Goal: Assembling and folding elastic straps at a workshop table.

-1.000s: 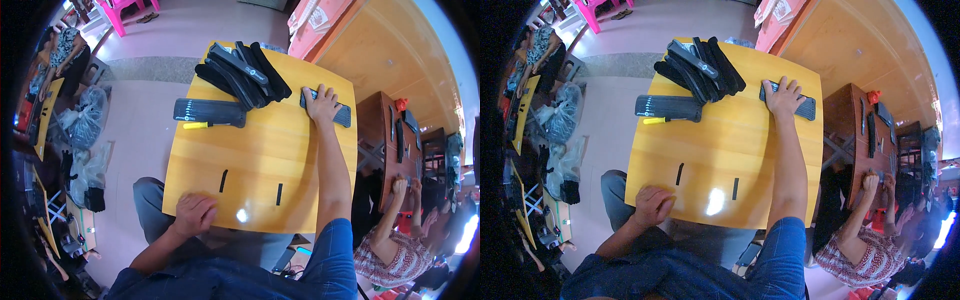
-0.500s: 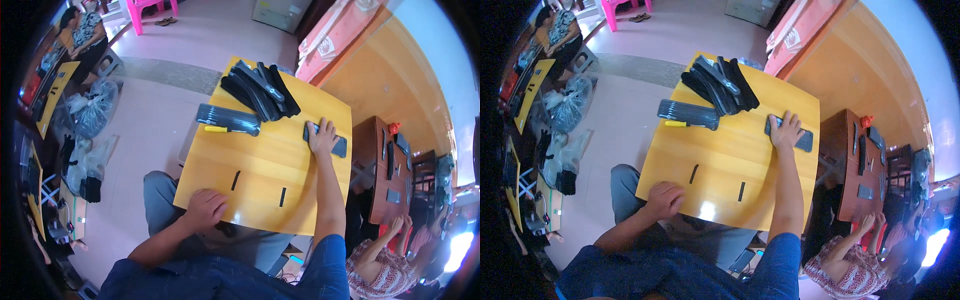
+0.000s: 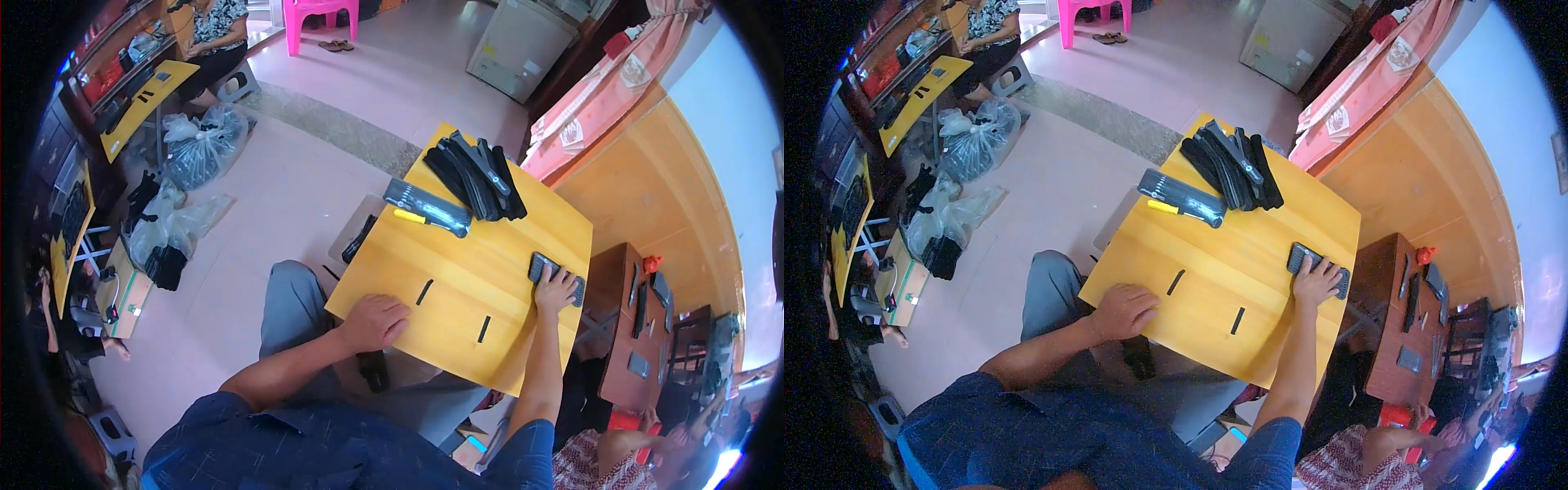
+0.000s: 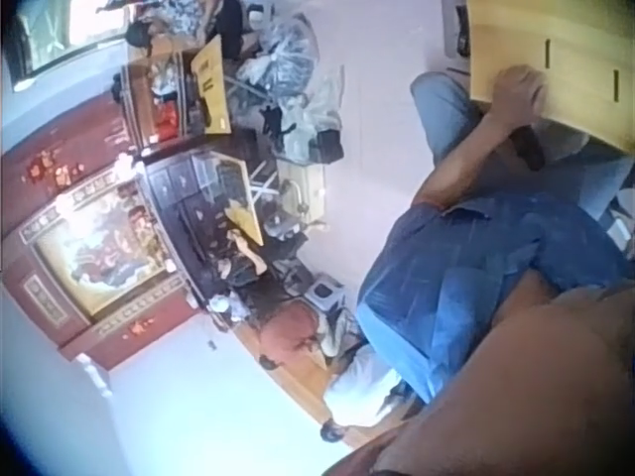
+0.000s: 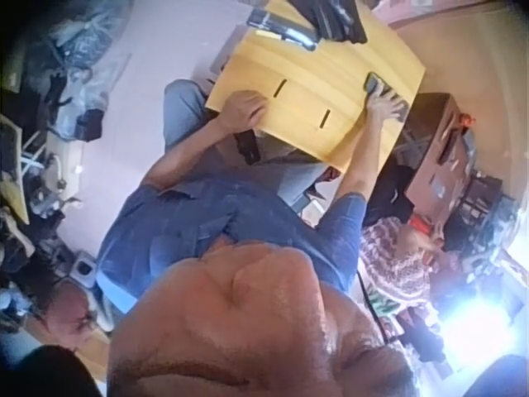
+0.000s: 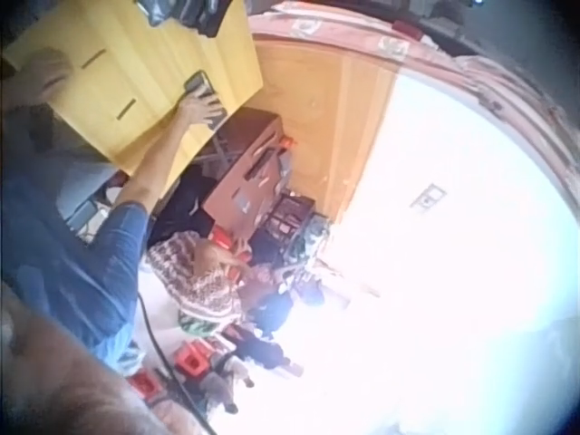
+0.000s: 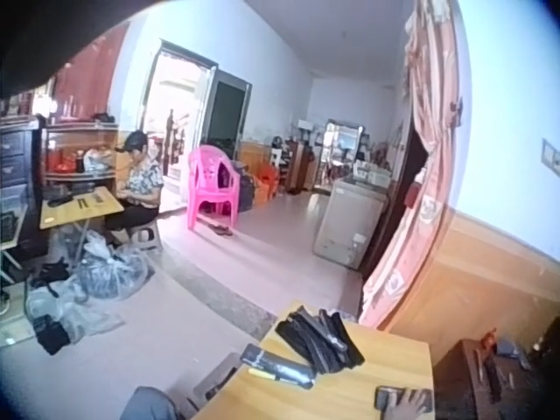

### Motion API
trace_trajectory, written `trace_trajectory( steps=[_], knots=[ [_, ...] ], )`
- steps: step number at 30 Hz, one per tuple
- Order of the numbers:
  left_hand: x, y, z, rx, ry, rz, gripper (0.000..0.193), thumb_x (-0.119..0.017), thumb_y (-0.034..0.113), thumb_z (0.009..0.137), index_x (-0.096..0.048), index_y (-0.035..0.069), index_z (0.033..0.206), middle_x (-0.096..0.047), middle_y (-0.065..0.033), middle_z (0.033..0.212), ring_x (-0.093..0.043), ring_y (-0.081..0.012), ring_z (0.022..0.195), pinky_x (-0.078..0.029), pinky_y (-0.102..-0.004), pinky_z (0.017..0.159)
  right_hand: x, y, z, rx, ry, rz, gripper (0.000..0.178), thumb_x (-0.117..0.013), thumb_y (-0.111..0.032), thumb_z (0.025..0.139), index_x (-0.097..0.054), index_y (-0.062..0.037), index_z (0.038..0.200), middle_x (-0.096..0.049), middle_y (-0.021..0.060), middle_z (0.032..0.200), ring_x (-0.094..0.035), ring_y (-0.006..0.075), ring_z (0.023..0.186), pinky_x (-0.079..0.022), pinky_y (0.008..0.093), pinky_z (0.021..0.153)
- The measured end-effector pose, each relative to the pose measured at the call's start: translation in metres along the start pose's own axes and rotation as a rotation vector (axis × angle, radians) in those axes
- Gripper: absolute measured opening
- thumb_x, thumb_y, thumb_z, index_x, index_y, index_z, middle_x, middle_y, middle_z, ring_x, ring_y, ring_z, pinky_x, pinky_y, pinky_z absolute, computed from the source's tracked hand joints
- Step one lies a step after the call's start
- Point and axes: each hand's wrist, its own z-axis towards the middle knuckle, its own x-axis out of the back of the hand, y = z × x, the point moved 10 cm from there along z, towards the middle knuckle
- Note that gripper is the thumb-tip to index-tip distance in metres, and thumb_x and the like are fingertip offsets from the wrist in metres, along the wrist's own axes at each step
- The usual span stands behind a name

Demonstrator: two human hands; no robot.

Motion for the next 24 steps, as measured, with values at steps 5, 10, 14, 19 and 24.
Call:
trace_trajectory(
  steps=[5, 10, 14, 19, 24],
  knots=[
    [0.001, 0.001, -0.004, 0.002, -0.010, 0.002, 0.015, -0.071, 0.016, 0.085, -0.069, 0.006, 0.097, -0.070, -0.0110, 0.094, -0.069, -0.0308, 0.087, -0.054, -0.0430, 0.076, 0.030, -0.008, -0.010, -0.088, 0.226, 0.290, 0.073, -0.040, -0.059, 0.105, -0.039, -0.0066, 0.155, -0.029, 0.0261, 0.163, -0.026, 0.0426, 0.152, -0.024, 0.0681, 0.116],
    [-0.011, -0.005, -0.005, 0.021, -0.107, 0.019, 0.017, -0.068, 0.018, 0.088, -0.068, 0.006, 0.099, -0.068, -0.0121, 0.095, -0.067, -0.0331, 0.088, -0.053, -0.0449, 0.077, 0.133, -0.077, -0.065, 0.439, 0.464, 0.786, 0.051, -0.062, -0.022, 0.102, -0.049, -0.0006, 0.147, -0.056, 0.0234, 0.143, -0.054, 0.0332, 0.133, -0.040, 0.0414, 0.113],
    [-0.013, -0.002, -0.010, 0.091, -0.203, 0.068, 0.019, -0.067, 0.019, 0.089, -0.067, 0.005, 0.103, -0.068, -0.0128, 0.098, -0.066, -0.0336, 0.092, -0.052, -0.0461, 0.080, 0.241, -0.140, -0.142, 0.594, 0.040, 1.332, 0.044, -0.061, -0.008, 0.101, -0.052, 0.0017, 0.144, -0.065, 0.0174, 0.131, -0.062, 0.0226, 0.123, -0.046, 0.0341, 0.106],
    [0.025, 0.027, -0.044, 0.032, -0.072, 0.011, 0.022, -0.066, 0.019, 0.091, -0.068, 0.006, 0.109, -0.069, -0.0134, 0.107, -0.066, -0.0334, 0.102, -0.051, -0.0460, 0.087, 0.422, -0.154, -0.288, 1.019, 0.272, 1.286, 0.037, -0.052, -0.010, 0.104, -0.054, 0.0097, 0.136, -0.069, 0.0229, 0.121, -0.067, 0.0272, 0.116, -0.049, 0.0378, 0.104],
    [0.072, 0.035, -0.093, 0.087, -0.025, -0.030, 0.020, -0.067, 0.015, 0.091, -0.068, 0.005, 0.108, -0.070, -0.0136, 0.106, -0.067, -0.0353, 0.099, -0.053, -0.0444, 0.086, 0.513, -0.118, -0.386, 1.446, 0.630, 1.111, 0.041, -0.062, -0.024, 0.097, -0.062, 0.0114, 0.117, -0.069, 0.0266, 0.111, -0.071, 0.0293, 0.097, -0.057, 0.0438, 0.090]
  ],
)
